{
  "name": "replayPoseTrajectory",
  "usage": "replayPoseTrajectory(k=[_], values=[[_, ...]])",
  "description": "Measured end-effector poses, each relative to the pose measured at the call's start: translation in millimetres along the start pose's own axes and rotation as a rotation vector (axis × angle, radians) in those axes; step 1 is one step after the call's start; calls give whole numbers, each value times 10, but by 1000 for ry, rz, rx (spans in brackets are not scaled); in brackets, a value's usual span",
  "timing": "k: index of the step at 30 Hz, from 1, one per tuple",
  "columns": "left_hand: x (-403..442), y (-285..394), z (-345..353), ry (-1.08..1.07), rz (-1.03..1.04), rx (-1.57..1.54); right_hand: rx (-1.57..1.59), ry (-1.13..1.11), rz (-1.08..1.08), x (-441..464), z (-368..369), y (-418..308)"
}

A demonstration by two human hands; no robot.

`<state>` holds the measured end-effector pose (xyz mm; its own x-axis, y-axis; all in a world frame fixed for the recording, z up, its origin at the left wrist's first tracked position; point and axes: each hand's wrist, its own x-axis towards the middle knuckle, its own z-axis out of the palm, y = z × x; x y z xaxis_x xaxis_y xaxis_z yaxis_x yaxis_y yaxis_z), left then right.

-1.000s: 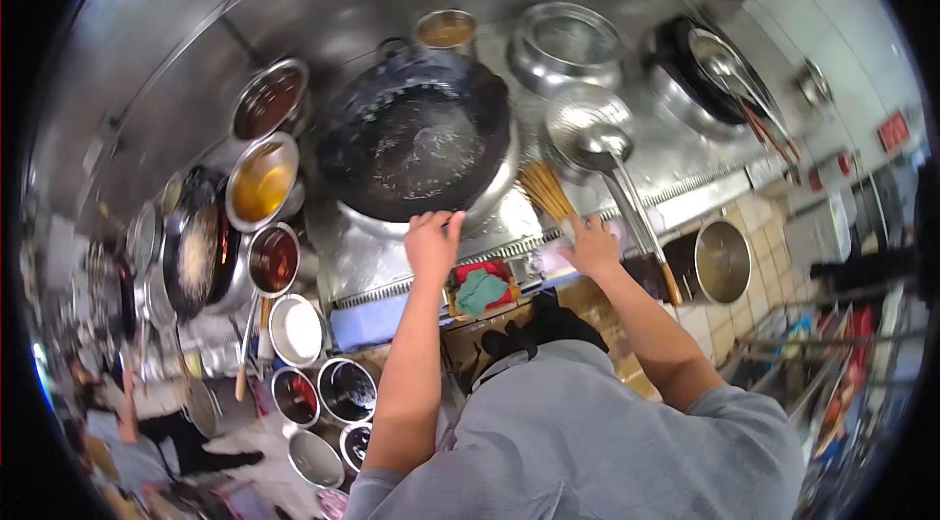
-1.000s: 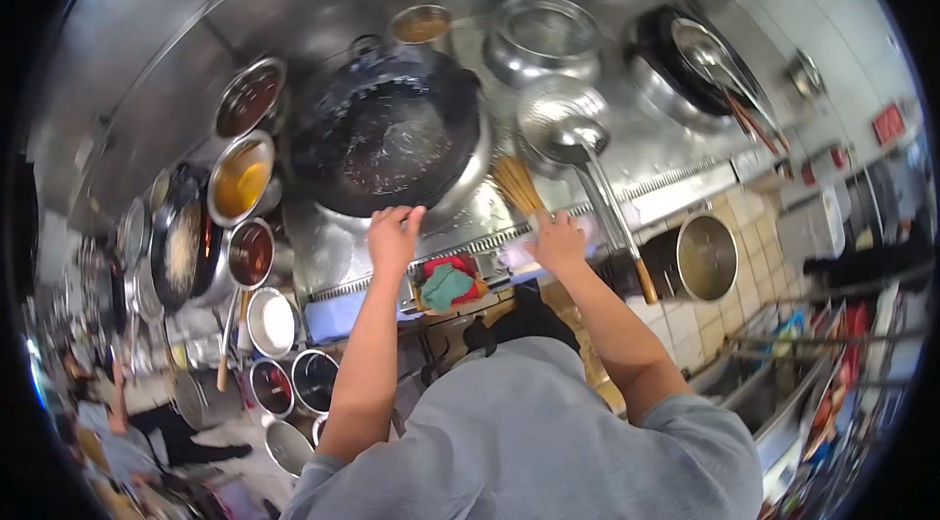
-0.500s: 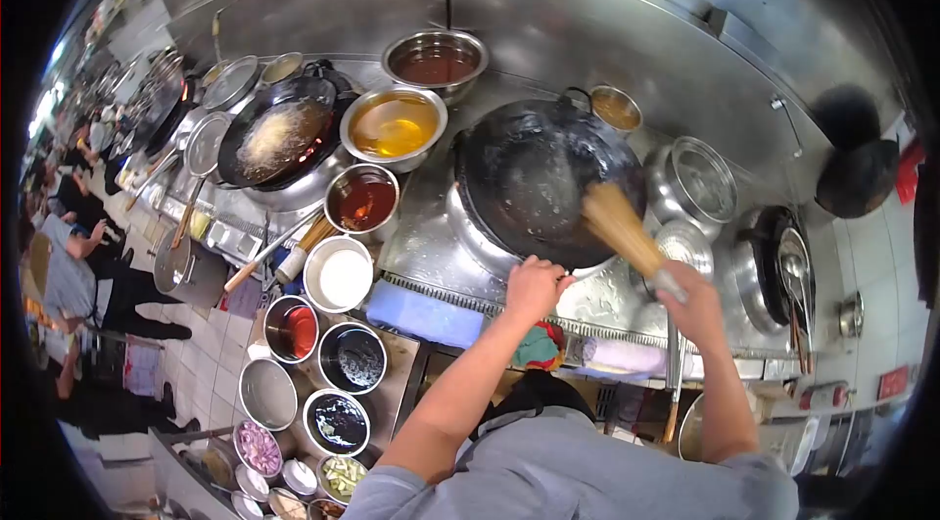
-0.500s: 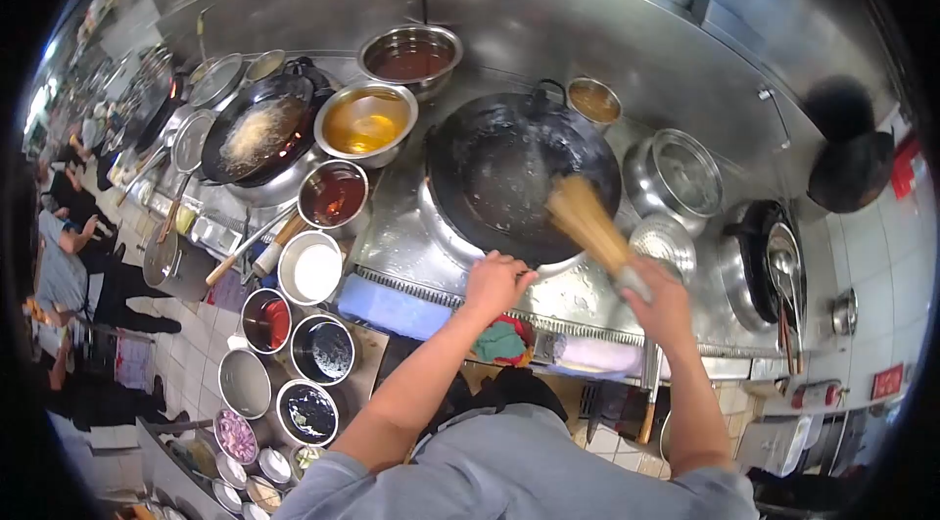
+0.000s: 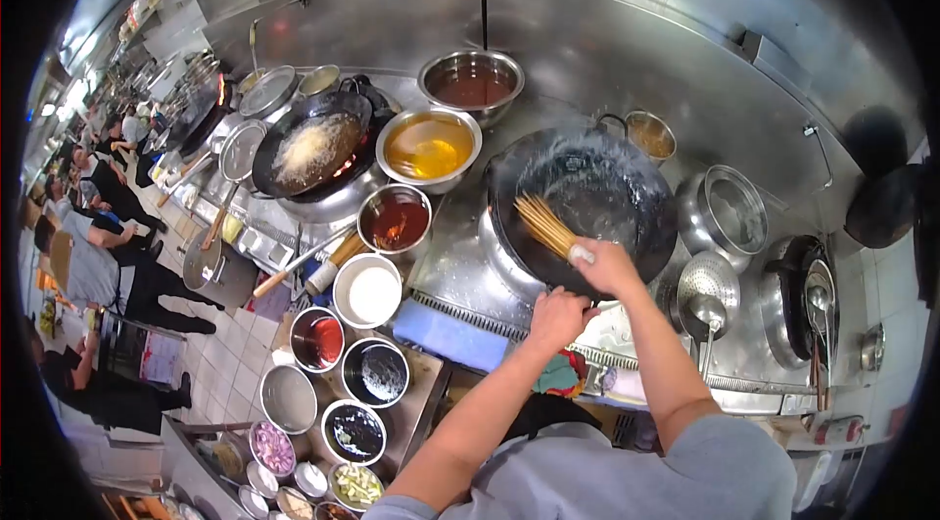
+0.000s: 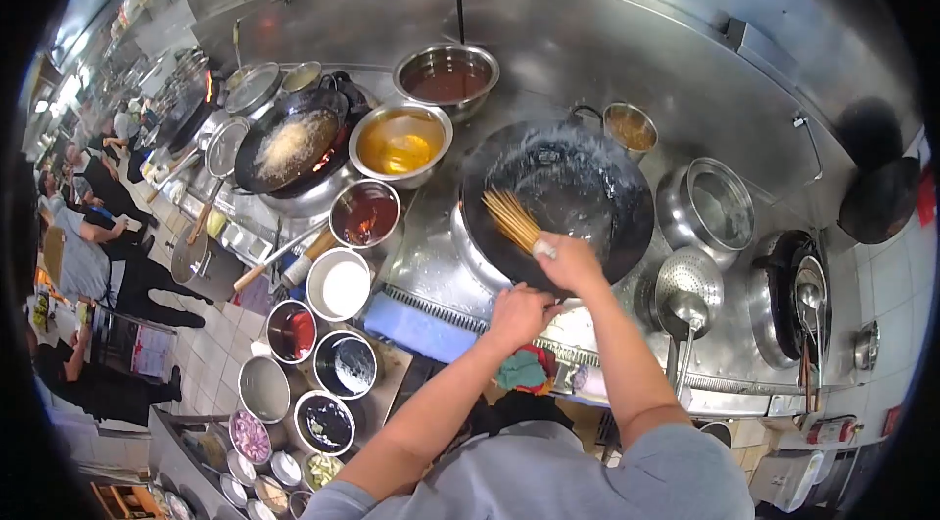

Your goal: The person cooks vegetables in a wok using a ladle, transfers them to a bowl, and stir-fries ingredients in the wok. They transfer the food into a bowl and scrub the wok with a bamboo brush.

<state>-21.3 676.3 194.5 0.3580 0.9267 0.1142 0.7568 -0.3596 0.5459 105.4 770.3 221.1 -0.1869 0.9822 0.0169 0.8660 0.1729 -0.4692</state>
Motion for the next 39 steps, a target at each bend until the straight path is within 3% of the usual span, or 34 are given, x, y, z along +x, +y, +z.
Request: replayPoseTrajectory(k=[2,4,6,8,10,12,13,14,15,16,18,19,22,24,26,28,32,33,34,36,39], values=[[-3,-5,4,-3,13,-11,83,-91,6,415,-206,149],[-24,-20,38,11,13,-17,12,199,252,965,-152,139],[16,10,30,52,6,-26,131,434,314,987,112,111],[-13,-4,4,12,7,-13,37,199,208,641,276,-52],[-44,11,34,15,-4,-19,85,145,27,-12,367,-46],[-16,15,-16,-7,-17,-6,32,-76,65,-231,-130,-68],[-18,25,-42,-4,-3,6,39,-110,-27,-12,-231,152],[-24,19,-26,-4,-4,6,9,-197,120,217,-481,82],[-23,6,-1,19,0,-2,-24,-174,111,639,-399,313],[-27,4,40,39,3,-14,33,107,101,799,-353,274],[-4,10,64,73,8,-21,-41,327,295,968,-59,222],[-19,7,54,62,1,-10,14,317,333,853,144,145],[-21,3,55,39,-12,-11,61,193,45,161,381,164],[-27,-7,52,55,-7,-46,-139,-88,15,-355,-252,433],[-9,-46,62,61,7,-40,-391,-195,82,-195,-910,471],[-20,-65,91,101,39,-58,-636,-103,150,351,-997,712],[0,-104,92,105,56,-106,-338,107,301,968,-339,685],[0,-94,80,86,37,-90,-294,41,307,717,-329,473],[-3,-72,86,86,44,-95,-368,-8,118,557,-224,615],[-6,-84,82,105,36,-61,-332,-86,186,52,-531,444],[-8,-111,116,77,38,-82,-548,-141,73,95,-998,787]])
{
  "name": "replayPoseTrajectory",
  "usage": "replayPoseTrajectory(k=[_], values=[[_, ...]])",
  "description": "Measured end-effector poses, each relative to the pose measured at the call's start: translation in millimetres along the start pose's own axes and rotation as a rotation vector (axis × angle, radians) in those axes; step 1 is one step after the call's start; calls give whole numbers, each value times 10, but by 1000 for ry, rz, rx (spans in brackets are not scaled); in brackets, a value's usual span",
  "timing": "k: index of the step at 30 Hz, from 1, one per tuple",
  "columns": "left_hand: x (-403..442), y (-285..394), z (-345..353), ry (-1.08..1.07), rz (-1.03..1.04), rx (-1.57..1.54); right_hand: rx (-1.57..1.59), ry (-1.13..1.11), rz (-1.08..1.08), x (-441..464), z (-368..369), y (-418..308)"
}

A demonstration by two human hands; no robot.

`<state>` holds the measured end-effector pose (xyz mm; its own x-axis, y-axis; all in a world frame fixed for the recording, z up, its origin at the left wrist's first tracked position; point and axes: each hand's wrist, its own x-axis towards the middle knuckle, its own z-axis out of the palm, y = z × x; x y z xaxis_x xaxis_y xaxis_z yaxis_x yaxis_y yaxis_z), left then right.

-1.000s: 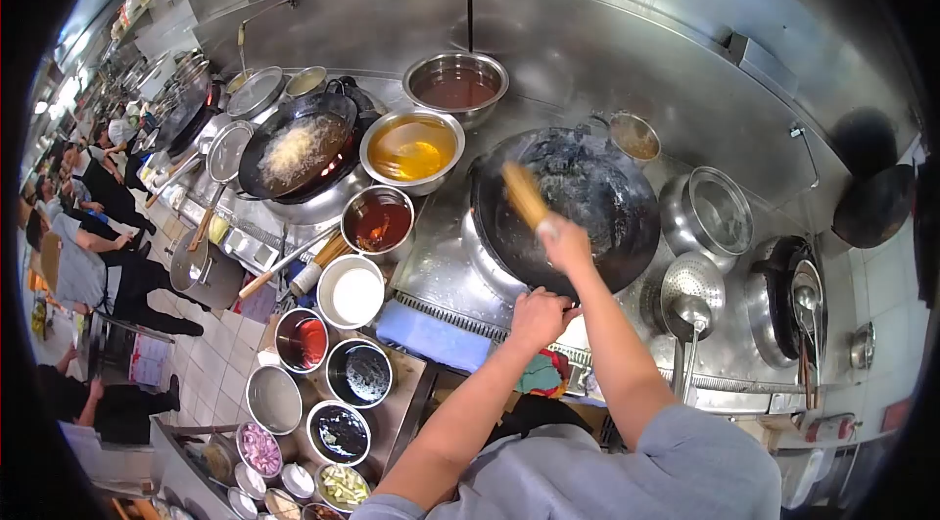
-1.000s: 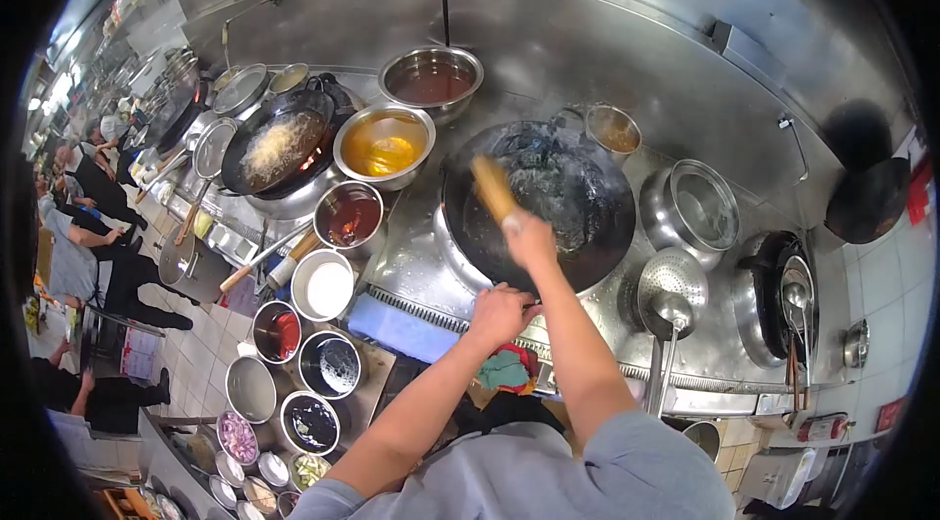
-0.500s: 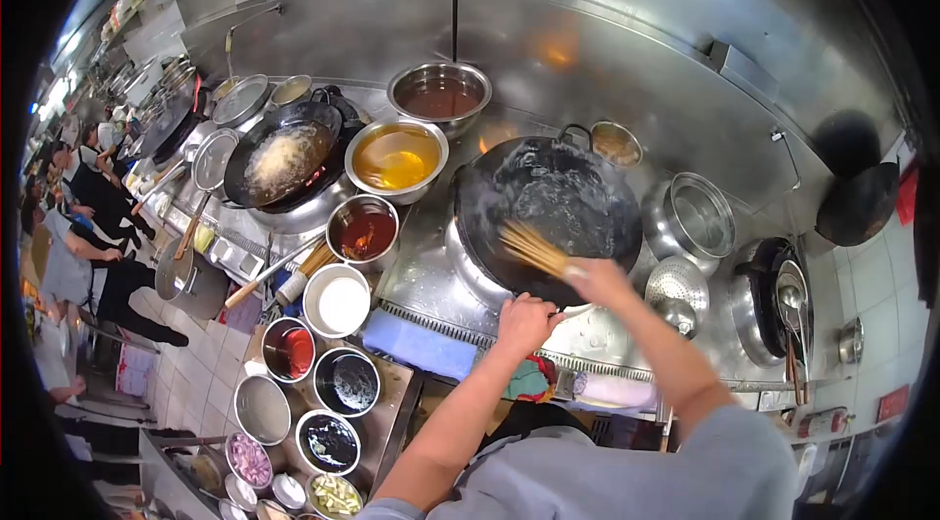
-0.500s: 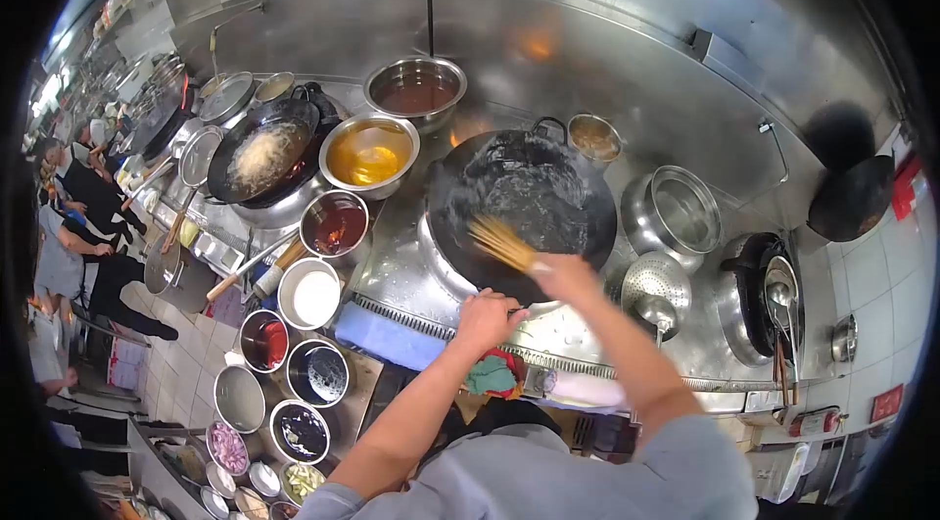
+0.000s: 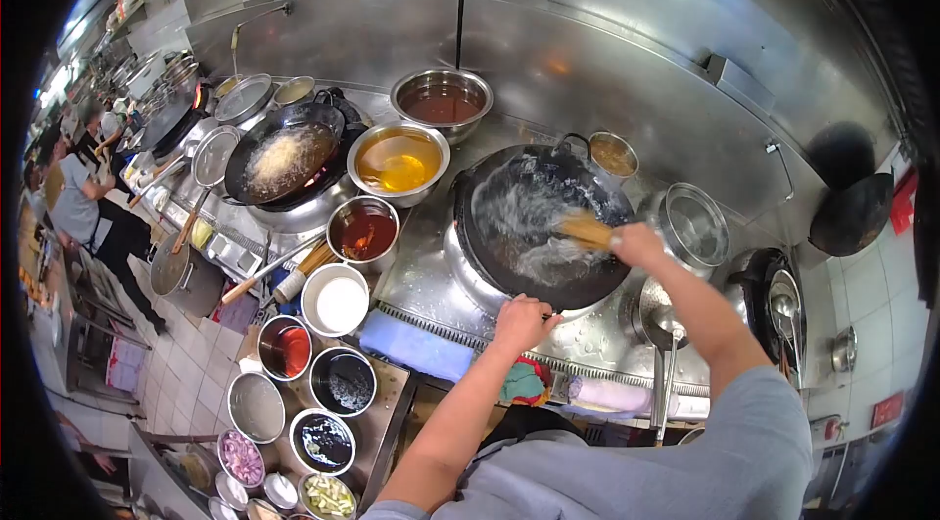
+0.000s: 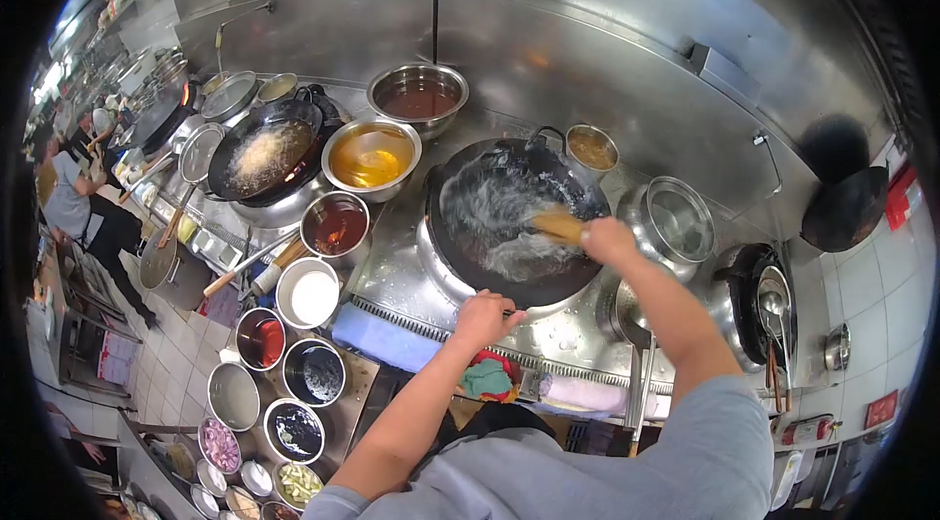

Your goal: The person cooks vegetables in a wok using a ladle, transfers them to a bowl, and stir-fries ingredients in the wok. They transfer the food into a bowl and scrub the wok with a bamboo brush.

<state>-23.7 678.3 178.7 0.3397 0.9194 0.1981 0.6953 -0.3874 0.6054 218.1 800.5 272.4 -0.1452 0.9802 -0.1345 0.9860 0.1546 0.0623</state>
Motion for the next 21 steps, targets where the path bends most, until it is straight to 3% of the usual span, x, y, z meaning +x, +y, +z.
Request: replayPoseTrajectory(k=[1,2,6,8,10,12,14,15,17,19,21], values=[[24,-13,4,-7,-8,-10,-87,2,-16,173,-162,66],[32,-33,5,-3,-16,-12,-68,89,101,456,-112,51],[53,-39,-19,22,-19,-109,201,220,216,797,250,-658],[19,-8,-32,36,1,-107,386,218,173,422,471,-863],[6,17,-4,29,7,-88,367,234,0,106,689,-959],[45,11,-33,13,12,-33,400,288,-80,-17,484,-1071],[45,-36,-132,-3,31,3,887,-78,145,145,166,-1097],[23,-53,-179,-27,50,23,1048,-81,158,466,279,-958],[12,-67,-239,-56,43,66,1021,272,311,737,305,-975],[12,-82,-233,-46,49,90,716,525,347,809,531,-1238],[-13,-70,-234,-19,74,123,857,394,223,655,805,-1415]])
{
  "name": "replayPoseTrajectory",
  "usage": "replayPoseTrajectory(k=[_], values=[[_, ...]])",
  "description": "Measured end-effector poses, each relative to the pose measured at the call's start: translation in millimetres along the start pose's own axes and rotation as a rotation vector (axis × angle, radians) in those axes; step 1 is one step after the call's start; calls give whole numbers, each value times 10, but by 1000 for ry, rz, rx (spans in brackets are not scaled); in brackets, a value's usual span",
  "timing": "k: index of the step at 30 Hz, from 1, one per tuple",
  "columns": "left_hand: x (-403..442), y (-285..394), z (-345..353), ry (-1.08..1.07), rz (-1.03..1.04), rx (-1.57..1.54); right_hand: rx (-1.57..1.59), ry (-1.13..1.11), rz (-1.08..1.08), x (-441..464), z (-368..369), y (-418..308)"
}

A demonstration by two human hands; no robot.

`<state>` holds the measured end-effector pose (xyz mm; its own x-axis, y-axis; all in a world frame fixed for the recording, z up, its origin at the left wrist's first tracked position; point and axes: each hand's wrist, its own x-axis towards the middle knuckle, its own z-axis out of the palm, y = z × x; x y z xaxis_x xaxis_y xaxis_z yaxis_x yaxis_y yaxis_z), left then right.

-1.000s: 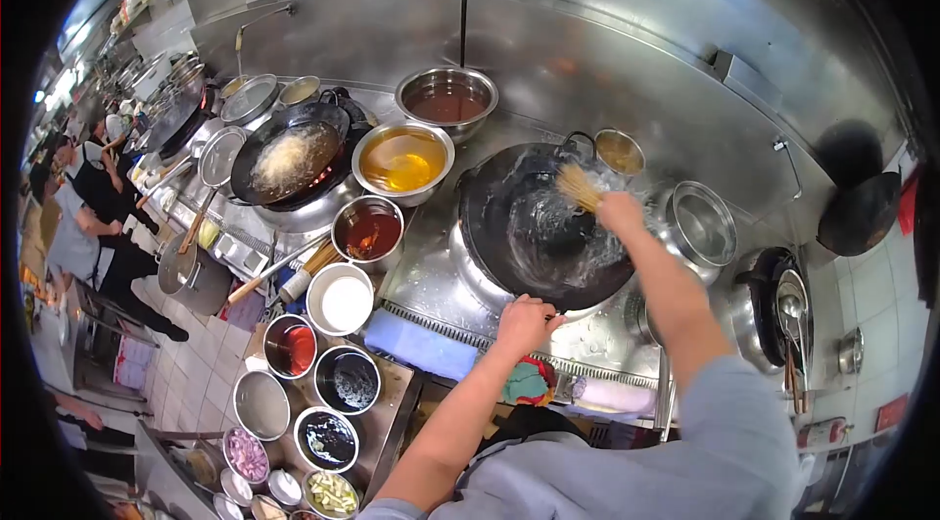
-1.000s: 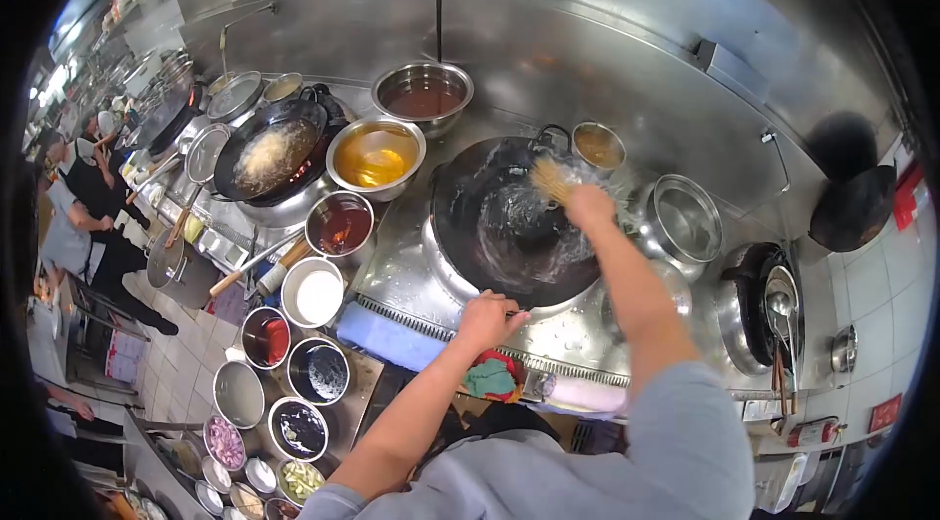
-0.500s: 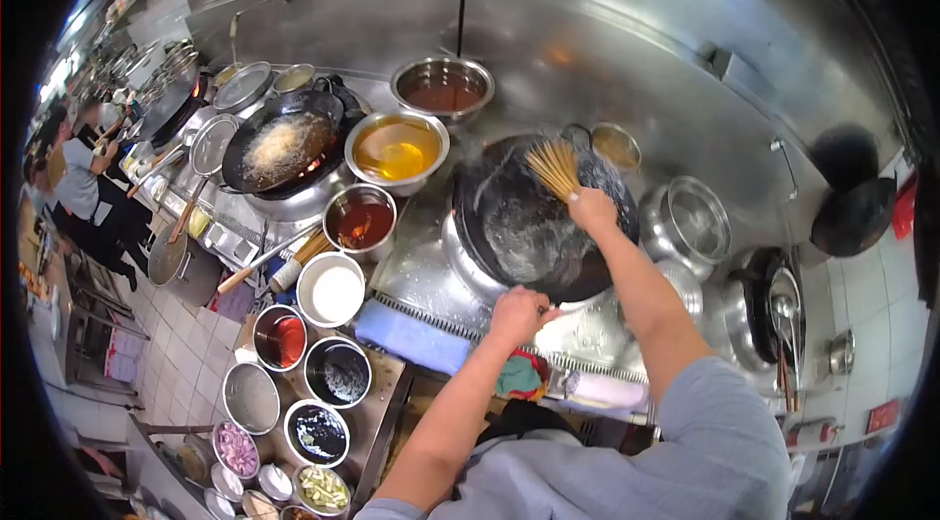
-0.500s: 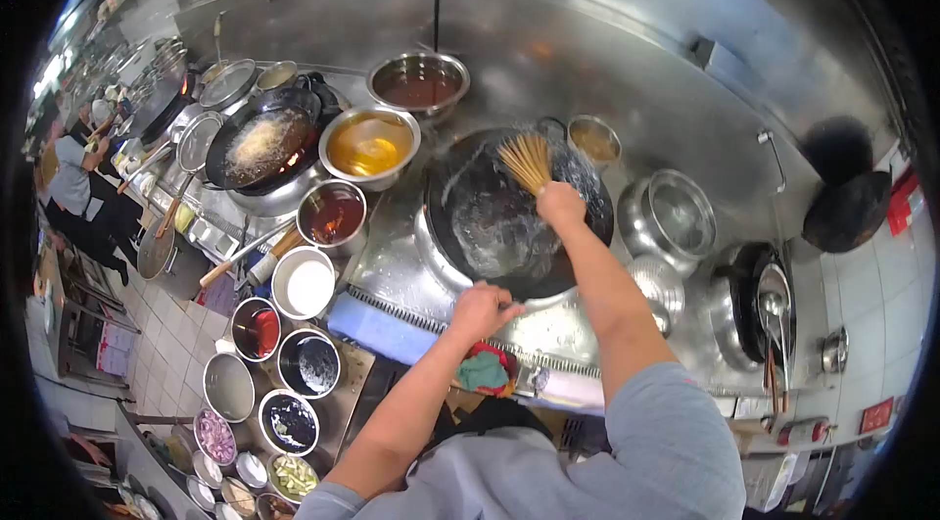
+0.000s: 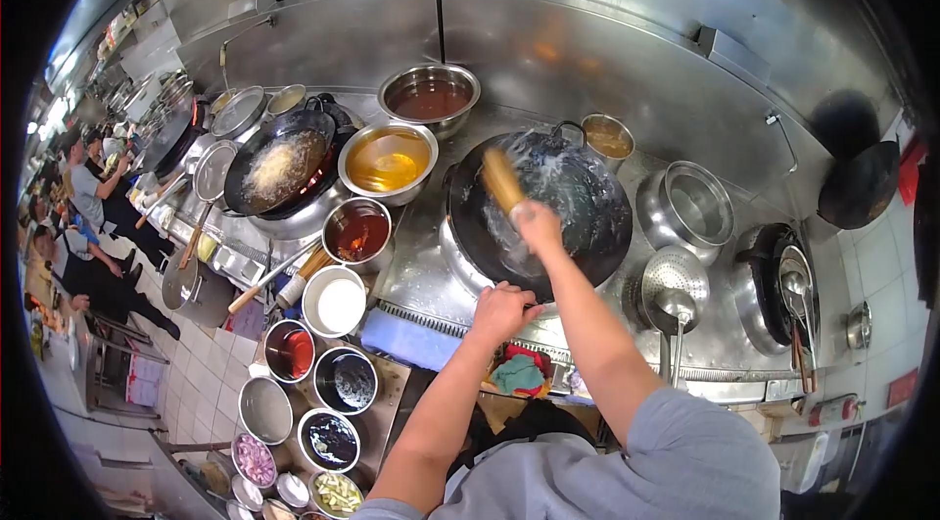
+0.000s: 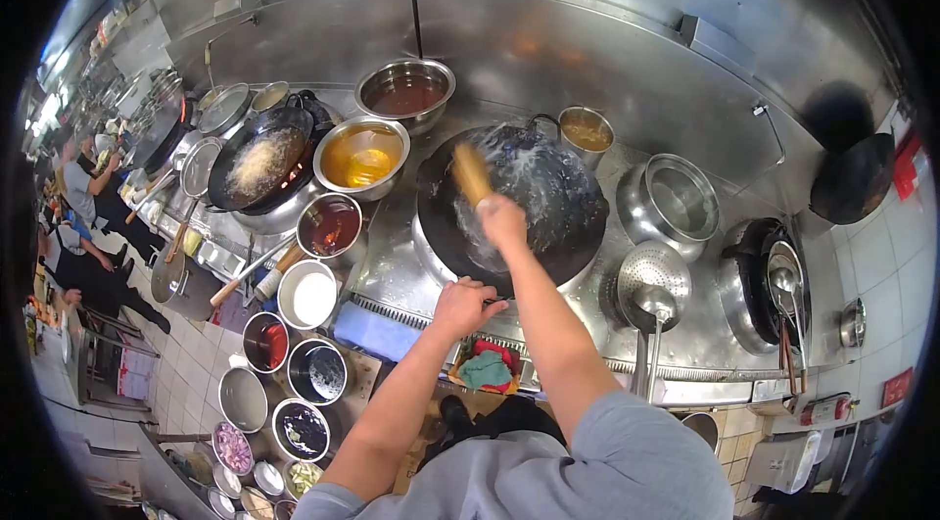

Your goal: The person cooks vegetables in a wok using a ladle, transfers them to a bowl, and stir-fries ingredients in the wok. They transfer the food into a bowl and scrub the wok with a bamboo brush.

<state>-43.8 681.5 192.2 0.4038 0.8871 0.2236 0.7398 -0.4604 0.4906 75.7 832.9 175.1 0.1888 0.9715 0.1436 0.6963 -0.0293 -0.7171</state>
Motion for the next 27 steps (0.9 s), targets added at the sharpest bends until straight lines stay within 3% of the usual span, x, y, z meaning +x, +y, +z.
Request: replayPoseTrajectory(k=[3,6,7,8,9,10,13,16,17,19,21,23,25,27], values=[[-18,-11,-14,10,-7,18,-50,-299,-296,-783,-603,165],[-22,-76,-84,0,8,17,-454,-573,-151,-730,-1571,184],[-17,-94,-116,-18,-5,1,-626,-547,-270,-443,-1710,359],[-39,-117,-115,-21,-18,1,-720,-517,-154,-227,-1837,145],[-32,-157,-119,-13,-16,15,-847,-460,-207,1,-1823,31],[-4,-192,-124,-4,-9,27,-872,-380,-73,251,-1667,-21],[53,-307,-107,22,15,26,-644,-136,-89,545,-1048,55],[65,-376,-77,32,82,-49,-611,-248,-119,83,-939,155],[73,-377,-95,60,89,-68,-658,-329,-237,-137,-1089,166],[63,-381,-60,132,101,-93,-747,-404,-179,-379,-1409,278],[61,-371,-16,155,110,-42,-873,-517,-214,-35,-1754,436],[79,-399,59,230,124,11,-1008,-345,-299,374,-1739,234],[80,-429,70,233,124,-15,-879,-181,-249,758,-1177,169],[57,-416,47,227,139,-38,-635,-41,-185,497,-724,124]])
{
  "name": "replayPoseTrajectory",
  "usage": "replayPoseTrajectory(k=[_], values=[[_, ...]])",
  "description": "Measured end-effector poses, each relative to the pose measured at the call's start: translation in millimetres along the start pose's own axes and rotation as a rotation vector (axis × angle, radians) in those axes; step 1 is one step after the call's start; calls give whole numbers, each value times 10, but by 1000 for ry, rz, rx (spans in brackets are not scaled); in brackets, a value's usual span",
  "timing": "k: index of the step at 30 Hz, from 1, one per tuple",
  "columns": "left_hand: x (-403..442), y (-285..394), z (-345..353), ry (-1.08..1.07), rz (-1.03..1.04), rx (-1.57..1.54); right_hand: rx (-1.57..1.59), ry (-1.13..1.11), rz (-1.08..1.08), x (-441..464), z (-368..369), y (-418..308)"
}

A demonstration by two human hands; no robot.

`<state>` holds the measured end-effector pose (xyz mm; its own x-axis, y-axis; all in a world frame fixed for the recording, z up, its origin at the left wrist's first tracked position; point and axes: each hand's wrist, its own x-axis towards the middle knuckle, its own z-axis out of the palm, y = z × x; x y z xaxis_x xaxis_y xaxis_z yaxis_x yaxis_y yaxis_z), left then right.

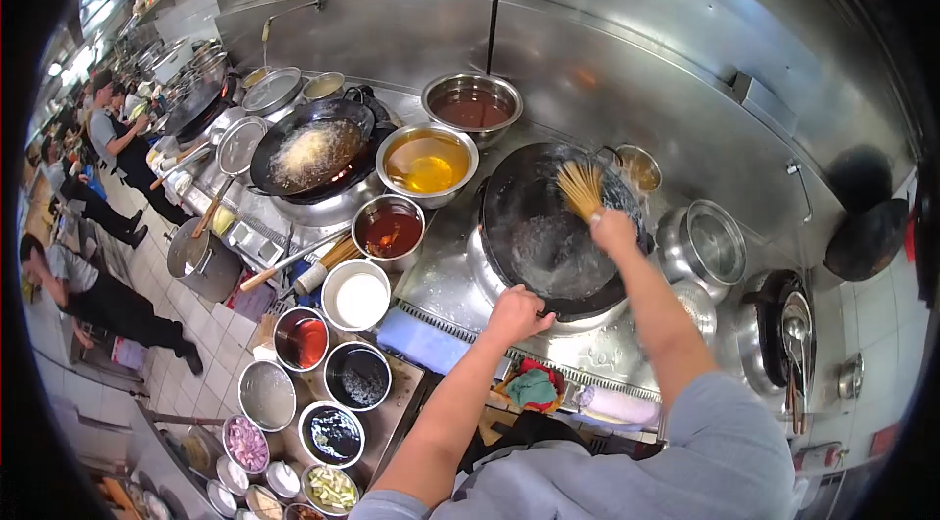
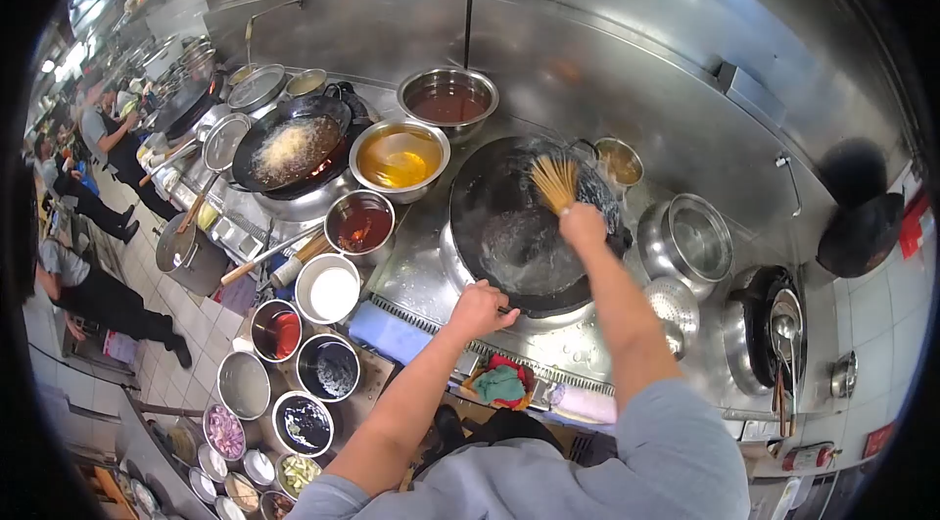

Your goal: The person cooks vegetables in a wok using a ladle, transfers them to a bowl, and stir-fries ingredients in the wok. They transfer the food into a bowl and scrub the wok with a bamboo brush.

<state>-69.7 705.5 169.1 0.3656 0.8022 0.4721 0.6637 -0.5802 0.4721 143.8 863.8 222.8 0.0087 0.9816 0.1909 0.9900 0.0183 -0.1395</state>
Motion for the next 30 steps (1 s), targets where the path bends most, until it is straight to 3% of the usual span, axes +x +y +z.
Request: replayPoseTrajectory(k=[5,7,9,11,13,16,18,20,21,23,24,26,29,30], values=[[61,30,-72,-76,4,19,334,-179,14,-1084,47,-489],[20,59,-43,-35,-10,23,579,-75,-170,-892,140,-473],[28,86,-54,-86,3,35,802,-405,349,-495,-410,-677],[9,100,-54,-66,-50,67,635,151,270,-81,122,-580],[5,135,-82,-103,-94,87,599,187,363,-80,322,-743],[14,131,-76,-120,-116,91,700,27,54,-683,588,-690],[14,129,-114,-150,-133,63,567,-147,-78,-1309,83,-504],[3,106,-111,-130,-137,54,443,-320,-148,-1376,-213,-34],[2,101,-94,-119,-124,49,287,-432,-42,-1201,-532,38],[-12,92,-73,-100,-136,22,8,-410,-53,-755,-790,45],[-5,99,-87,-98,-132,28,-35,-310,-41,-430,-503,109],[-12,99,-54,-83,-135,30,94,-149,138,-74,-128,-42],[-28,120,-63,-27,-123,38,154,-171,169,-317,2,-404],[-26,109,-53,-25,-118,39,185,-170,40,-550,12,-352]])
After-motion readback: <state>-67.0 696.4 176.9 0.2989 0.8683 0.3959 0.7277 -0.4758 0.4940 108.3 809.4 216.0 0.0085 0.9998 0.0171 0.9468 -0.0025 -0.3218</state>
